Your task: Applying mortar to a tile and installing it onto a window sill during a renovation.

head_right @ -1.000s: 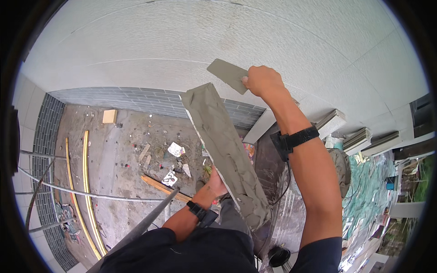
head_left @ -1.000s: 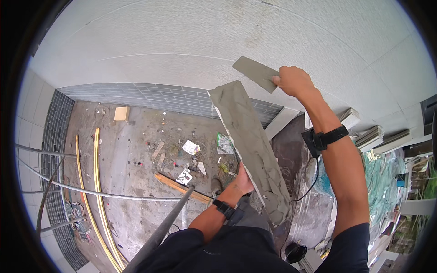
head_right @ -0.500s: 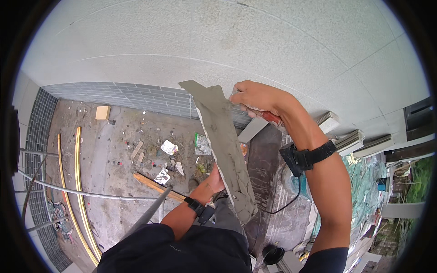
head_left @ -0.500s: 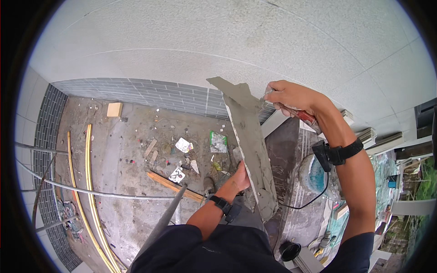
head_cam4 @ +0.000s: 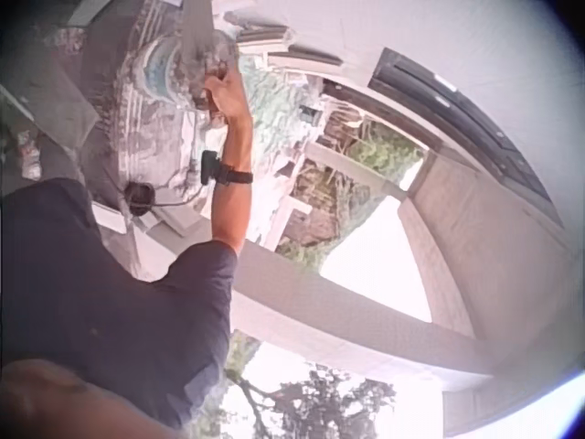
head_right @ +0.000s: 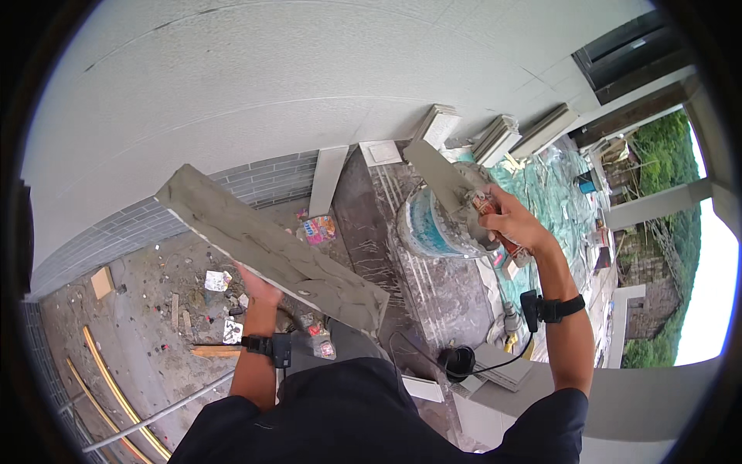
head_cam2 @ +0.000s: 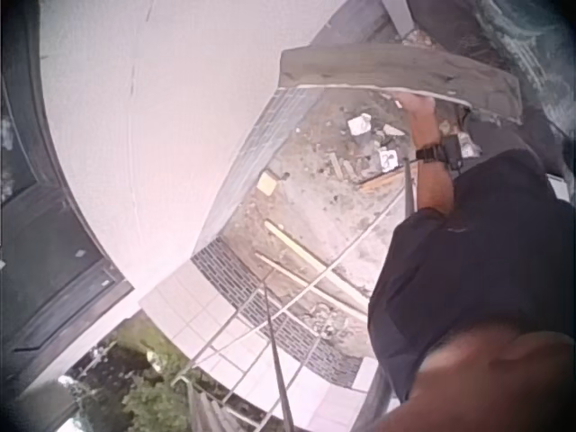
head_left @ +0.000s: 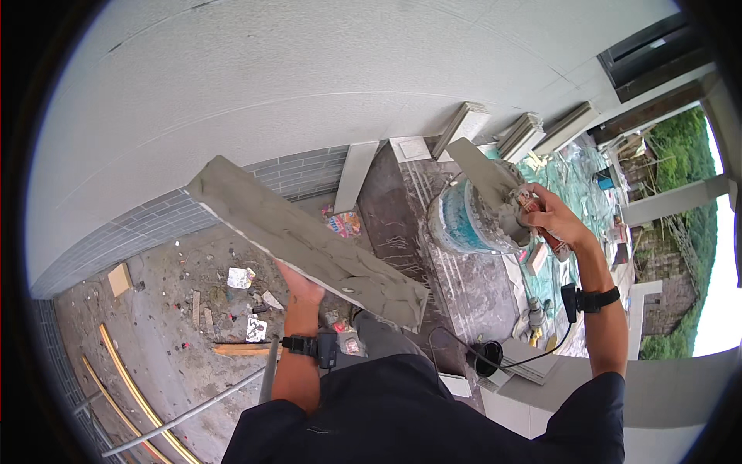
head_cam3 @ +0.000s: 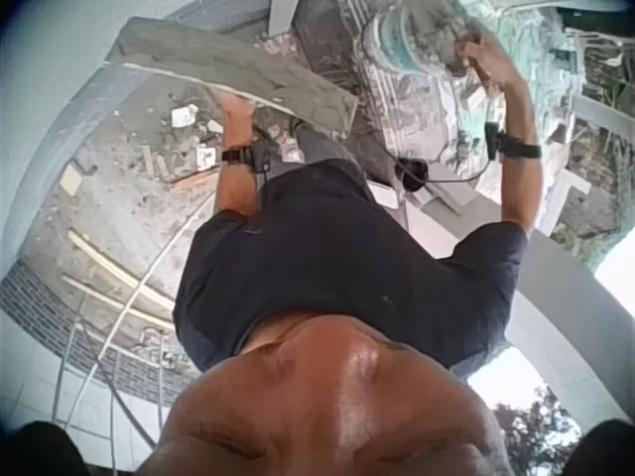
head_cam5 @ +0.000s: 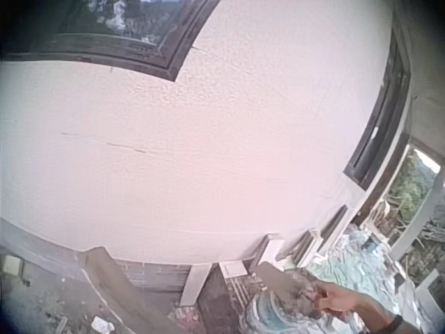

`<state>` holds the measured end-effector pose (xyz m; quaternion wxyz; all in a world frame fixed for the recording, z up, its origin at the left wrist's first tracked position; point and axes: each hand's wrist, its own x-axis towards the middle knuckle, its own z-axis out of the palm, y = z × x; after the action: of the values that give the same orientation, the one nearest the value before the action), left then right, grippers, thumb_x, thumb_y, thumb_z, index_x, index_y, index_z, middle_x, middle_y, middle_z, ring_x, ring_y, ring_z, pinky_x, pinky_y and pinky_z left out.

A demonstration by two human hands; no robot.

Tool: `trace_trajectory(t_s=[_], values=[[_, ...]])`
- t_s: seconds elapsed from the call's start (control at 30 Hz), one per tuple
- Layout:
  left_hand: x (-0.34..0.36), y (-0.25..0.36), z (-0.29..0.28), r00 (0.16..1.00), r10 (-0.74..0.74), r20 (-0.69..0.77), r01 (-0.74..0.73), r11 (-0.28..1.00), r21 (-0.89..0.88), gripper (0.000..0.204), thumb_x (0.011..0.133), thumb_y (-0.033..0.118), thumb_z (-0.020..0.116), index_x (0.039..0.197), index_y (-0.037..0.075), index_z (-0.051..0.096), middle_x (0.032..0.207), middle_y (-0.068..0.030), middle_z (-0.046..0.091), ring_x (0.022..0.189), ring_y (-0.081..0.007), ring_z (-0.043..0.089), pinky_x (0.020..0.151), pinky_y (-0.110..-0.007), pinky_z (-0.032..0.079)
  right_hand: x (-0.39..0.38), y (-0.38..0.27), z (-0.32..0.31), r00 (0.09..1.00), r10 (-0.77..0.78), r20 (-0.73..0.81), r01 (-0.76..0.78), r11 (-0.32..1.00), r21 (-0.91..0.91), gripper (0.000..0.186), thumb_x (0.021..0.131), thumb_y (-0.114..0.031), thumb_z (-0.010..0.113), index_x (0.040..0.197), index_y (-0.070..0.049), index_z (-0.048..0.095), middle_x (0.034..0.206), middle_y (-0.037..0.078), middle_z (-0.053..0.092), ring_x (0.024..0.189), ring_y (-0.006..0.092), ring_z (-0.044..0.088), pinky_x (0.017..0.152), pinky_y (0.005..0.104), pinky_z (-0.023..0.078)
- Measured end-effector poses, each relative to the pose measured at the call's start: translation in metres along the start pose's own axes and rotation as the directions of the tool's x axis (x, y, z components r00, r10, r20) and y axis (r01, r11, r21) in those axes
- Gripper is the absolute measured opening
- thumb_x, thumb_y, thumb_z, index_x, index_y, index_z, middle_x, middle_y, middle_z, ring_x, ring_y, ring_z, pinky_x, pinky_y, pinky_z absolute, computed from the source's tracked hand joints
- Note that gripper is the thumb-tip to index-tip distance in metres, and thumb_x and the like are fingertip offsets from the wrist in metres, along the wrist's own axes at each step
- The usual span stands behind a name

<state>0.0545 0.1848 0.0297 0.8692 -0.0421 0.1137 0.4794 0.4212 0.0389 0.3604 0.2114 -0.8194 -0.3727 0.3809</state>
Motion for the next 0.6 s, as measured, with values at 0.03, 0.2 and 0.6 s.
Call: trace_trajectory(t_s=[0.03, 0.2, 0.6], values=[[0.003, 0.008, 0.006, 1.000, 0.005, 0.029, -0.005, 1.000, -0.004, 0.085, 0.094, 0.076, 0.040, 0.154, 0.016, 0.038, 0.148, -0.0142, 0.050, 0.134, -0.0418, 0.049, 0.115, -0.058, 0.036, -0.015, 0.024, -0.017, 0.999, -0.011, -0.032, 0.007, 0.991, -0.131, 0.054, 0.081, -0.007, 0.067, 0.133, -0.003, 0.052, 0.081, 0.002, 0.059, 0.064, 0.0148, 0.058, 0.061, 0.0291, 0.047], [0.004, 0.049, 0.036, 0.991, 0.118, 0.070, -0.121, 0.992, 0.042, 0.088, 0.092, 0.079, 0.041, 0.156, 0.019, 0.034, 0.153, -0.0131, 0.045, 0.137, -0.0441, 0.045, 0.115, -0.062, 0.033, -0.039, 0.111, -0.046, 1.000, 0.007, -0.018, -0.019, 0.530, -0.848, 0.049, 0.079, -0.003, 0.065, 0.127, -0.011, 0.058, 0.083, 0.014, 0.066, 0.084, 0.0335, 0.067, 0.074, 0.0433, 0.051], [-0.019, 0.143, 0.082, 0.863, 0.477, 0.166, -0.482, 0.876, -0.010, 0.098, 0.085, 0.086, 0.041, 0.161, 0.025, 0.025, 0.166, -0.0148, 0.023, 0.150, -0.0478, 0.018, 0.120, -0.067, 0.016, 0.026, 0.088, 0.113, 0.964, -0.245, -0.104, 0.187, 0.901, -0.393, 0.058, 0.089, -0.021, 0.075, 0.139, -0.001, 0.053, 0.125, 0.017, 0.068, 0.109, 0.0335, 0.067, 0.091, 0.0396, 0.052]])
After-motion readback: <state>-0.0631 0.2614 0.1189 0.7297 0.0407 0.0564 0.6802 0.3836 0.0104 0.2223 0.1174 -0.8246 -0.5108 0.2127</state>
